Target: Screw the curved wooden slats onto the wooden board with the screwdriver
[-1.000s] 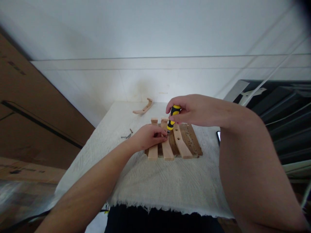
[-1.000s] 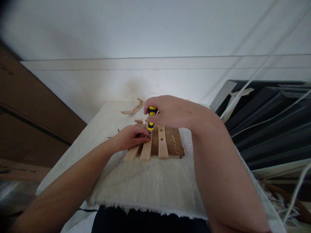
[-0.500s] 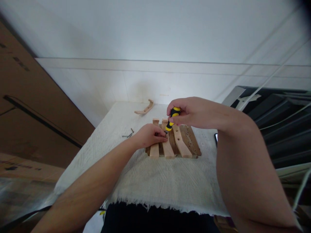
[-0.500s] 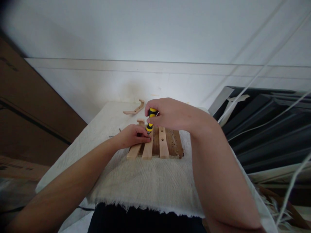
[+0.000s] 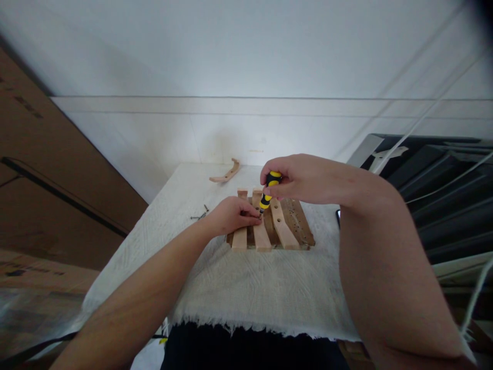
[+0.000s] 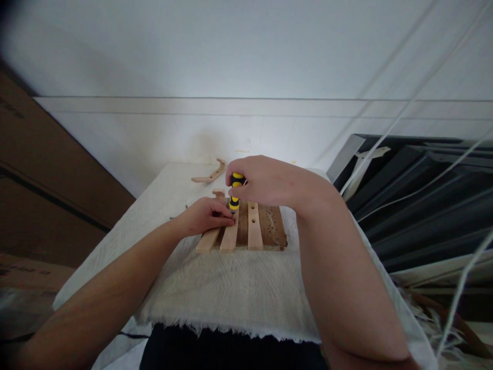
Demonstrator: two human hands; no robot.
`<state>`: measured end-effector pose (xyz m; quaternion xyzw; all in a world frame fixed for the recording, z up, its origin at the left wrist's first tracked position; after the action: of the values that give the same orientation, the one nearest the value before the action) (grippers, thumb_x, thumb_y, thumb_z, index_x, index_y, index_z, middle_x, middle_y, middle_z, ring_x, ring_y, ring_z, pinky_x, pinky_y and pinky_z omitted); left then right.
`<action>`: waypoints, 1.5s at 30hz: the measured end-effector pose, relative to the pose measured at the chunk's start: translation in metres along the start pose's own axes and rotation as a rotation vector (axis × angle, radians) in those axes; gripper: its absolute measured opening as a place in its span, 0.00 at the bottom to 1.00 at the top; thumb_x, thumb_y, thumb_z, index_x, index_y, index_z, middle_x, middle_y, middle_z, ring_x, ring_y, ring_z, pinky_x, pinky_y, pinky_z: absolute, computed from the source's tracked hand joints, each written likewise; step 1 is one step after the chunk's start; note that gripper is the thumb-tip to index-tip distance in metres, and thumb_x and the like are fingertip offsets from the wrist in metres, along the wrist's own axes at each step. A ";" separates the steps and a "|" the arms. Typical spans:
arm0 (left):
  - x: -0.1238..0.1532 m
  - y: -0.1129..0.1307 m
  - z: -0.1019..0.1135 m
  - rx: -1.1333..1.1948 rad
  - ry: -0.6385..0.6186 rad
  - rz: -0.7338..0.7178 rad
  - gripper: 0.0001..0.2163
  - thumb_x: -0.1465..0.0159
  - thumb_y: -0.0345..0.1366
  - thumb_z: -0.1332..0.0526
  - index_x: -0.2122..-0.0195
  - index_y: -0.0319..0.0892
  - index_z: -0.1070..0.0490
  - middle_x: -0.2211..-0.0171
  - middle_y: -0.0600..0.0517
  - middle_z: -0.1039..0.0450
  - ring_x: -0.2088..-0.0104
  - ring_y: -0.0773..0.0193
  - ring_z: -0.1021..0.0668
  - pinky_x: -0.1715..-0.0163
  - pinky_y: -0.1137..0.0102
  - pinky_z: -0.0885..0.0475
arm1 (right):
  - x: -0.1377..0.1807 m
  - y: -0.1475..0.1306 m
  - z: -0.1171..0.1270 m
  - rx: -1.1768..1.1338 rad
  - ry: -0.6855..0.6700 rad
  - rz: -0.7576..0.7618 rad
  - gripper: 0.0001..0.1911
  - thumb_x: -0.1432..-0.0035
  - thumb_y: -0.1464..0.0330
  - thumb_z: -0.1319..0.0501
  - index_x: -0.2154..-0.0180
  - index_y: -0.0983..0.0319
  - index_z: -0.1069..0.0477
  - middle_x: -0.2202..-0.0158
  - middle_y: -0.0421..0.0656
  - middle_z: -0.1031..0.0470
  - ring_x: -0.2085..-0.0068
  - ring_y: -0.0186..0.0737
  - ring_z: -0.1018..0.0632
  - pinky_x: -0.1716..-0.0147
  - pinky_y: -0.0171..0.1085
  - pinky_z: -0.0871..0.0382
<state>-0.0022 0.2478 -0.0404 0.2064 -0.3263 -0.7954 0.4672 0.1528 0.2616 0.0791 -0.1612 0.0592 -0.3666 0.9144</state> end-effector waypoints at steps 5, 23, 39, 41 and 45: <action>-0.001 0.000 0.000 0.004 0.002 -0.007 0.06 0.43 0.36 0.36 0.69 0.42 0.20 0.73 0.54 0.22 0.71 0.68 0.25 0.70 0.75 0.35 | 0.001 -0.008 0.001 0.032 -0.003 0.039 0.11 0.44 0.63 0.44 0.63 0.61 0.27 0.71 0.42 0.26 0.71 0.35 0.31 0.71 0.36 0.44; 0.004 0.004 0.005 0.027 -0.142 -0.081 0.09 0.39 0.35 0.39 0.62 0.39 0.21 0.67 0.52 0.21 0.68 0.67 0.24 0.67 0.74 0.34 | -0.004 -0.006 -0.006 0.068 0.026 -0.023 0.12 0.44 0.65 0.45 0.61 0.62 0.27 0.65 0.45 0.24 0.68 0.38 0.29 0.71 0.36 0.43; 0.000 -0.007 -0.001 0.128 0.002 -0.091 0.06 0.41 0.34 0.36 0.64 0.42 0.20 0.66 0.51 0.20 0.65 0.67 0.22 0.62 0.72 0.30 | -0.001 -0.007 -0.008 0.035 0.078 0.022 0.19 0.43 0.60 0.44 0.52 0.60 0.28 0.60 0.46 0.22 0.62 0.43 0.25 0.66 0.37 0.36; -0.001 -0.008 -0.001 0.124 -0.006 -0.104 0.06 0.41 0.35 0.36 0.63 0.42 0.20 0.65 0.51 0.20 0.65 0.67 0.22 0.62 0.72 0.30 | 0.000 -0.010 -0.007 0.029 0.088 0.013 0.19 0.42 0.62 0.45 0.50 0.60 0.29 0.57 0.47 0.23 0.60 0.44 0.25 0.64 0.38 0.36; -0.001 -0.007 -0.001 0.090 -0.006 -0.123 0.07 0.40 0.35 0.36 0.63 0.41 0.20 0.65 0.50 0.20 0.65 0.66 0.23 0.63 0.72 0.30 | 0.002 -0.018 -0.005 0.034 0.051 0.010 0.15 0.41 0.66 0.45 0.55 0.60 0.26 0.58 0.47 0.23 0.61 0.43 0.25 0.64 0.38 0.37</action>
<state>-0.0056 0.2504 -0.0455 0.2446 -0.3498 -0.8076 0.4069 0.1420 0.2467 0.0807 -0.1360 0.0773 -0.3671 0.9169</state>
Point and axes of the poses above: each hand's wrist, its own x-axis away from the middle knuckle, its own z-axis out of the back of the hand, y = z × x, the point moved 3 cm from there along -x, towards the middle knuckle
